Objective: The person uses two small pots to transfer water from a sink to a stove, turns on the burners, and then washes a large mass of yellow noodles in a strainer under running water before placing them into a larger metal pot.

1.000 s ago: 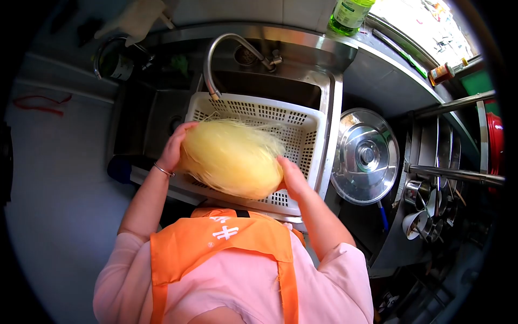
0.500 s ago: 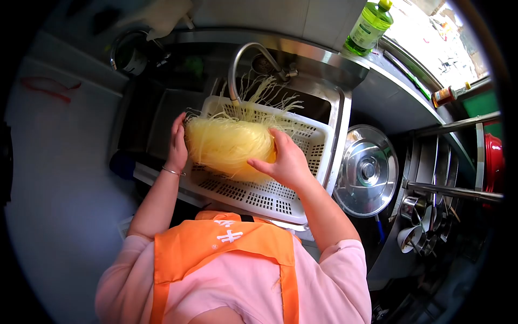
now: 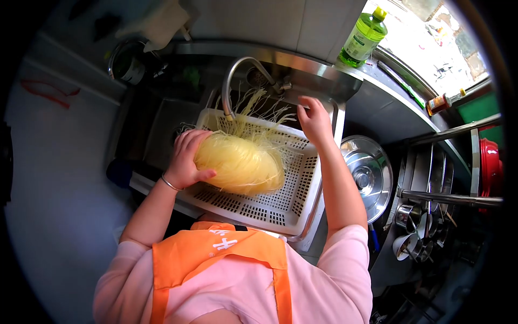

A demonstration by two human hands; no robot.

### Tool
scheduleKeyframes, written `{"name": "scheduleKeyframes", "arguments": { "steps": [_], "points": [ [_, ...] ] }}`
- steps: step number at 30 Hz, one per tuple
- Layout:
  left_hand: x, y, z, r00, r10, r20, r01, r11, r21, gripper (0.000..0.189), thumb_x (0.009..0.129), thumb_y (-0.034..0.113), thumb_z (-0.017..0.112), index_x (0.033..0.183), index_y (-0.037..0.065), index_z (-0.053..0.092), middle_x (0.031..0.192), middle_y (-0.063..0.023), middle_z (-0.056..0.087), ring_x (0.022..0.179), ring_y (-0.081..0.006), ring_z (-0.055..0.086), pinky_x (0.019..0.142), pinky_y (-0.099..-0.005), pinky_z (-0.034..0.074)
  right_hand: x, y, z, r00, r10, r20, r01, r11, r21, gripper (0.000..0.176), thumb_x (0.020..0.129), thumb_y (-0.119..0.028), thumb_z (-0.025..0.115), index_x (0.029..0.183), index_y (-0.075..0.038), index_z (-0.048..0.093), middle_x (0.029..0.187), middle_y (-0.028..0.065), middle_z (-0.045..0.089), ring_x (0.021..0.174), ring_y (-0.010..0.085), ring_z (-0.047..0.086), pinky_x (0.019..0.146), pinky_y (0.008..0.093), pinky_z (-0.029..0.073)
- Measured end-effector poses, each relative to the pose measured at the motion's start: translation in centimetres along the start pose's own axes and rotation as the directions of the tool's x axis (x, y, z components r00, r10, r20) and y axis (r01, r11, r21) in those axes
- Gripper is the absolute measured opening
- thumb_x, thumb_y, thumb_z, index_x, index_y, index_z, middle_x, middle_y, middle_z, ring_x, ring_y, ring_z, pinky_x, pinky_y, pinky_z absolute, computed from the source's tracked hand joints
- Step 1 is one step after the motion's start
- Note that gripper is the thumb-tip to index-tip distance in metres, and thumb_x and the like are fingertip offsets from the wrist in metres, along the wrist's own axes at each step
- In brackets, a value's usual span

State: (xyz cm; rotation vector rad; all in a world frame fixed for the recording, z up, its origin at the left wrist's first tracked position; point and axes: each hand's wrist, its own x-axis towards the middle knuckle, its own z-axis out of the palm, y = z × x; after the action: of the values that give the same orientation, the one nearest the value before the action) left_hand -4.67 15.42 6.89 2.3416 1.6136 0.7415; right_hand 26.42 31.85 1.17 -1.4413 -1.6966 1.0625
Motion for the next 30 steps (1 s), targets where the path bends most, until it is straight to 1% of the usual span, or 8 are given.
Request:
{"name": "scheduleKeyframes", "arguments": {
  "steps": [2,5,9,13,16,25,28,30],
  "points": [
    [0.5,0.1,0.0,1.000,-0.005,0.004,0.005,1.000,-0.001,0.078,0.066,0.059,0.065,0.125,0.011,0.046,0.122,-0.0094,0.047,0.116,-0.0288,0.040,0.101,-0.0418,0.026,2.7,0.4,0.9,0.932,-0.359,-0.051,0.304,0.850,-0.429,0.043,0.080,-0.011,0.056,0.122,-0.007,0.050,0.118,0.0152,0.053,0.098,0.0309,0.058,0.084,0.0362,0.048],
    [1.0,-0.2,0.2,0.999,-0.030,0.024,0.030,1.000,-0.005,0.080,0.067,0.061,0.064,0.125,0.009,0.047,0.122,-0.0113,0.047,0.116,-0.0302,0.040,0.101,-0.0422,0.026,7.2,1.5,2.9,0.871,-0.492,0.001,0.420,0.741,-0.525,0.054,0.077,-0.010,0.055,0.129,-0.007,0.040,0.129,0.0170,0.044,0.115,0.0359,0.046,0.094,0.0400,0.041],
    [2.2,-1.2,0.6,0.997,-0.059,0.039,0.059,0.998,0.004,0.082,0.067,0.062,0.064,0.125,0.006,0.046,0.123,-0.0138,0.046,0.116,-0.0323,0.039,0.101,-0.0424,0.028,9.5,2.5,4.6,0.944,-0.326,0.056,0.302,0.779,-0.550,0.050,0.078,-0.012,0.055,0.126,-0.005,0.042,0.124,0.0181,0.048,0.109,0.0361,0.050,0.090,0.0412,0.044],
    [3.2,-2.4,1.1,0.997,-0.071,0.039,0.073,0.996,-0.044,0.082,0.067,0.061,0.064,0.125,0.006,0.046,0.123,-0.0146,0.045,0.117,-0.0325,0.039,0.101,-0.0422,0.028,9.1,2.9,4.6,0.942,-0.329,0.068,0.308,0.765,-0.566,0.043,0.080,-0.012,0.052,0.122,-0.006,0.045,0.118,0.0185,0.052,0.103,0.0364,0.053,0.086,0.0426,0.045],
    [3.2,-2.4,1.1,0.997,-0.053,0.052,0.055,0.998,-0.026,0.082,0.067,0.062,0.063,0.125,0.006,0.046,0.123,-0.0151,0.045,0.117,-0.0327,0.038,0.101,-0.0424,0.027,8.0,3.4,4.1,0.898,-0.436,0.054,0.384,0.720,-0.578,0.037,0.081,-0.011,0.050,0.118,-0.006,0.048,0.112,0.0180,0.055,0.099,0.0364,0.055,0.083,0.0431,0.046],
    [2.2,-1.8,1.0,0.998,-0.034,0.056,0.035,0.999,-0.009,0.083,0.067,0.063,0.063,0.125,0.006,0.046,0.123,-0.0145,0.045,0.117,-0.0324,0.038,0.102,-0.0424,0.027,4.6,6.3,3.4,0.858,-0.479,0.184,0.488,0.651,-0.582,0.045,0.077,-0.001,0.050,0.121,-0.008,0.050,0.127,0.0139,0.049,0.109,0.0320,0.052,0.089,0.0395,0.045],
    [1.9,-1.9,1.0,0.999,-0.024,0.027,0.024,1.000,-0.020,0.082,0.067,0.063,0.063,0.124,0.006,0.046,0.122,-0.0143,0.045,0.116,-0.0324,0.039,0.101,-0.0425,0.027,3.5,4.8,2.8,0.829,-0.552,0.089,0.500,0.661,-0.559,0.045,0.077,0.001,0.051,0.121,-0.008,0.050,0.130,0.0129,0.047,0.112,0.0304,0.051,0.091,0.0378,0.043],
    [1.7,-1.8,0.8,0.999,-0.030,0.025,0.031,0.999,-0.026,0.082,0.068,0.063,0.062,0.124,0.006,0.046,0.122,-0.0143,0.046,0.116,-0.0322,0.039,0.101,-0.0424,0.028,1.0,1.6,2.5,0.921,-0.336,-0.198,0.308,0.938,-0.159,0.039,0.080,-0.001,0.052,0.118,-0.007,0.053,0.126,0.0123,0.051,0.110,0.0290,0.052,0.092,0.0345,0.042]
  ]
}}
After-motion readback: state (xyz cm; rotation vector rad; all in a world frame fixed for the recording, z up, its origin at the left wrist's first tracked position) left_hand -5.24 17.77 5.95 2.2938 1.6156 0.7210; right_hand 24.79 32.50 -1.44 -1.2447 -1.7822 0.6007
